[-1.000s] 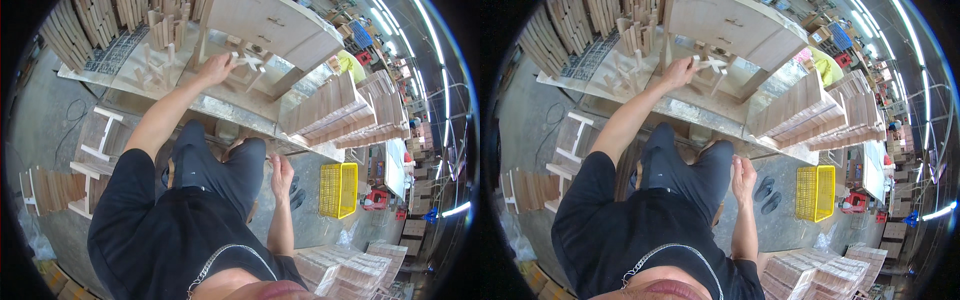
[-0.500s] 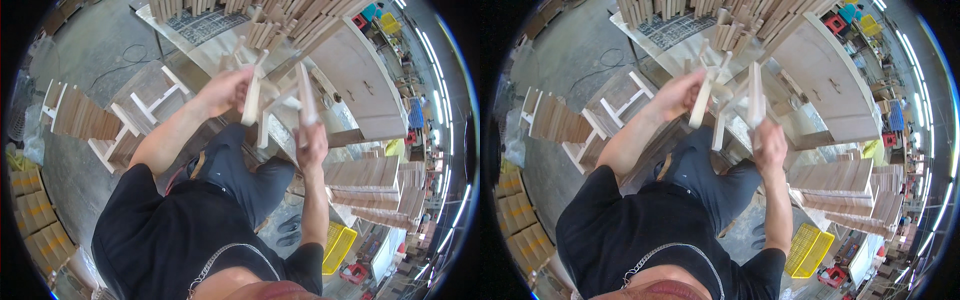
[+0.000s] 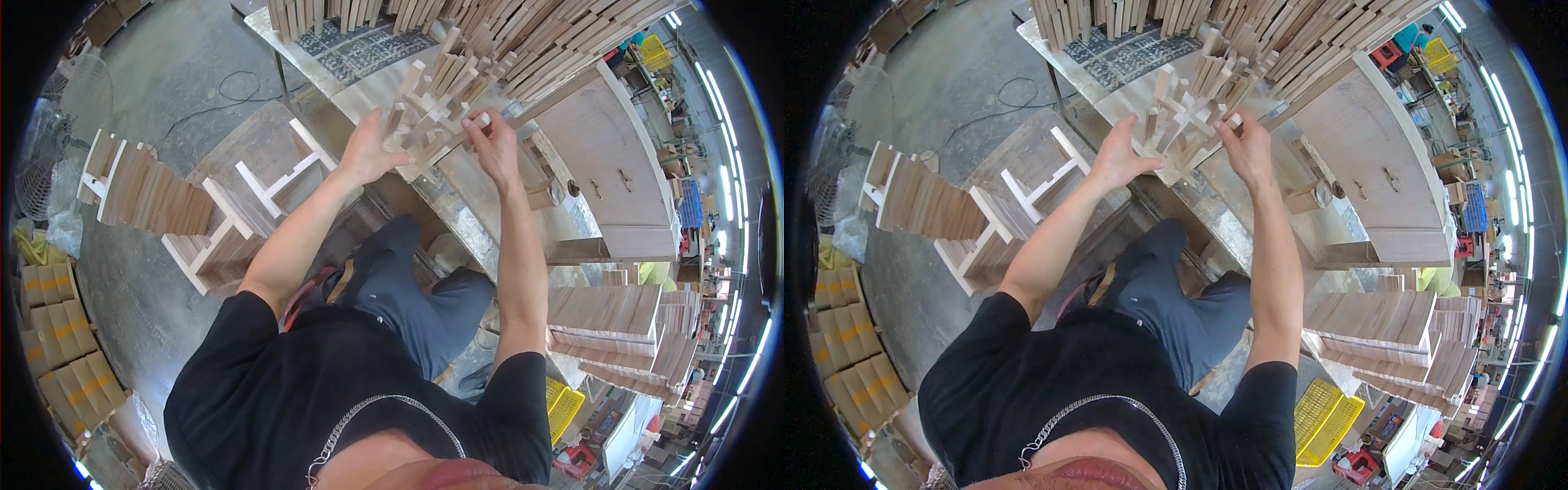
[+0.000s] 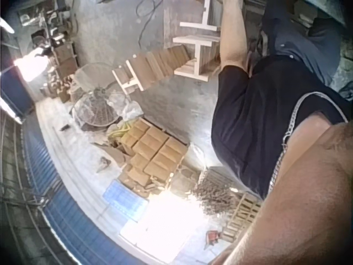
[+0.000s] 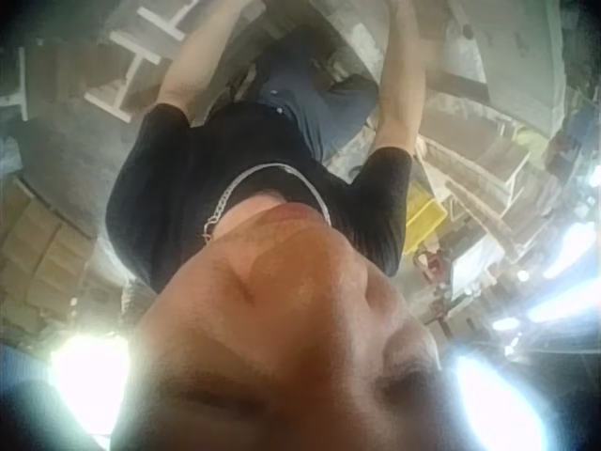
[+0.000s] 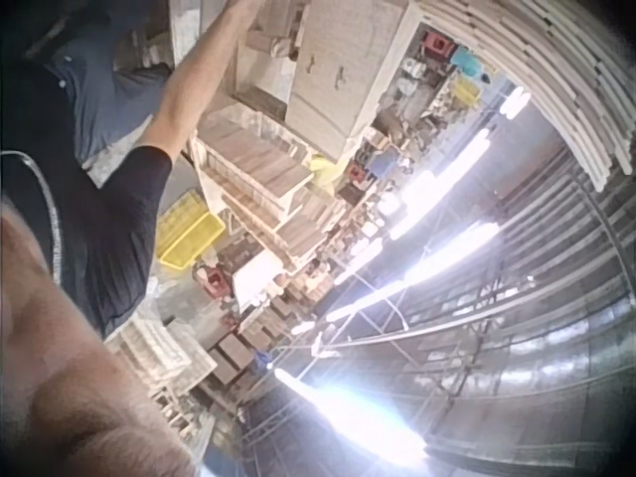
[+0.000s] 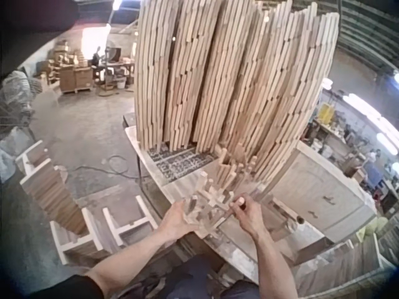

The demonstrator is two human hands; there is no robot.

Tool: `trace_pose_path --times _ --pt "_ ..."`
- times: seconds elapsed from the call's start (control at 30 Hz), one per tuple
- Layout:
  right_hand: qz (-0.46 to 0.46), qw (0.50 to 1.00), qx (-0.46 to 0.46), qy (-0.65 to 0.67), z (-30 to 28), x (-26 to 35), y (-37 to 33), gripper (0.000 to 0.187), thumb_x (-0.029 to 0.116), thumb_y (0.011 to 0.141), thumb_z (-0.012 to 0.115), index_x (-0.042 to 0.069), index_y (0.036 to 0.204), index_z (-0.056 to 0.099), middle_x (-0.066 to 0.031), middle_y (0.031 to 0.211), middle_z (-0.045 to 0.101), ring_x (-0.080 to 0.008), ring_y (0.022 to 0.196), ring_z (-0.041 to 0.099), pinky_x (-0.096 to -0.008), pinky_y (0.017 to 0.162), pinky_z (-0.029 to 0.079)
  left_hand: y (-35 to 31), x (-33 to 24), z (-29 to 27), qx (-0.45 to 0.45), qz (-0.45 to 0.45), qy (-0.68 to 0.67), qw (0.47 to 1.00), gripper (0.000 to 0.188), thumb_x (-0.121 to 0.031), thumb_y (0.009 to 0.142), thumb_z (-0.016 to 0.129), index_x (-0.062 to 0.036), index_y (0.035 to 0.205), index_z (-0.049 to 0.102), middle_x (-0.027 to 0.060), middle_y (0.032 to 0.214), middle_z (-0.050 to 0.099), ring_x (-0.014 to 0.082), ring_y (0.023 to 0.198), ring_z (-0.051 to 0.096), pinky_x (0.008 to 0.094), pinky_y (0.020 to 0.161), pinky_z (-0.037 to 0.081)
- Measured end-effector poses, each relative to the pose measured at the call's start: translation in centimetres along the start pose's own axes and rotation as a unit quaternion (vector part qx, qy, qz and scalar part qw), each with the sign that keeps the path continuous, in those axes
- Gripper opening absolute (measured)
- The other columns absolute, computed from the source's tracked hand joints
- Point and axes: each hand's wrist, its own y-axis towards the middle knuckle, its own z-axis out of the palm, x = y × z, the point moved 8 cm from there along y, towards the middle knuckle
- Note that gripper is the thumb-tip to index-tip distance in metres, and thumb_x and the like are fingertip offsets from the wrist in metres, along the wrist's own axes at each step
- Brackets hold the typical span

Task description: The recorder is manually assembling cross-shaped wooden components and stacking them onto a larger pile in a furniture factory.

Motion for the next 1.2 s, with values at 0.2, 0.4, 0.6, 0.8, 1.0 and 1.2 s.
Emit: trace_pose_path --times 0.2,0.4,0.6,0.8,1.0,1.2 --pt "0.057 0.997 0.015 0.045 5.2 -4.4 -1.5 0.049 0.045 0.098 0.064 -0.004 0.101 0.061 -0.0168 0.073 0.067 -0.0298 0.067 0.066 -0.0413 0.067 0.053 2.7 2.7 2.7 0.04 -0.005 -0.006 0.999 0.082 -0.026 0.072 0.091 0.0068 0.137 0.052 0.0251 0.126 0.066 0.0341 0.12 0.065 0.0399 0.102 0.052" --pt "-0.01 0.995 -0.065 -0.069 7.7 -4.2 -3.8 0.055 0.036 0.083 0.081 -0.007 0.106 0.055 -0.0255 0.09 0.065 -0.0433 0.087 0.066 -0.0495 0.077 0.052 3.6 4.0 3.4 -0.017 0.001 -0.037 0.999 0.043 -0.028 0.08 0.084 0.0018 0.106 0.068 0.0222 0.095 0.072 0.0387 0.09 0.072 0.0449 0.08 0.055" --pt "0.033 0.993 -0.095 -0.068 8.3 -4.6 -1.8 0.049 0.026 0.083 0.08 -0.007 0.108 0.053 -0.03 0.095 0.066 -0.0485 0.093 0.065 -0.0526 0.081 0.052 3.6 3.9 2.9 -0.092 0.035 -0.046 0.994 0.039 -0.028 0.082 0.082 0.0019 0.103 0.068 0.0229 0.095 0.072 0.0401 0.088 0.071 0.0454 0.078 0.055" --pt "-0.004 0.985 -0.136 -0.106 7.1 -5.1 -5.2 0.052 0.027 0.083 0.078 -0.009 0.116 0.06 -0.028 0.109 0.067 -0.0425 0.1 0.066 -0.048 0.088 0.053 4.1 3.6 4.1 -0.05 0.037 0.012 0.998 0.048 -0.024 0.084 0.081 0.0035 0.119 0.065 0.0247 0.109 0.071 0.0383 0.101 0.071 0.0432 0.087 0.056" --pt "-0.077 0.986 -0.114 -0.092 -4.1 2.7 -19.3 0.034 0.015 0.08 0.08 -0.001 0.108 0.069 -0.0196 0.109 0.069 -0.0387 0.105 0.064 -0.0461 0.092 0.054 -2.2 2.0 -0.7 -0.047 0.099 -0.025 0.994 0.057 -0.024 0.088 0.08 0.0034 0.134 0.06 0.022 0.127 0.066 0.0326 0.118 0.064 0.0405 0.103 0.05" --pt "-0.05 0.883 -0.24 -0.4 -28.7 8.1 -32.6 0.023 0.001 0.076 0.074 0.007 0.098 0.074 -0.0103 0.096 0.071 -0.0295 0.094 0.066 -0.0411 0.082 0.054 -8.3 -0.8 -14.2 -0.1 0.167 0.388 0.901 0.044 -0.029 0.086 0.078 -0.0008 0.119 0.069 0.0191 0.117 0.07 0.0414 0.106 0.065 0.0481 0.095 0.051"
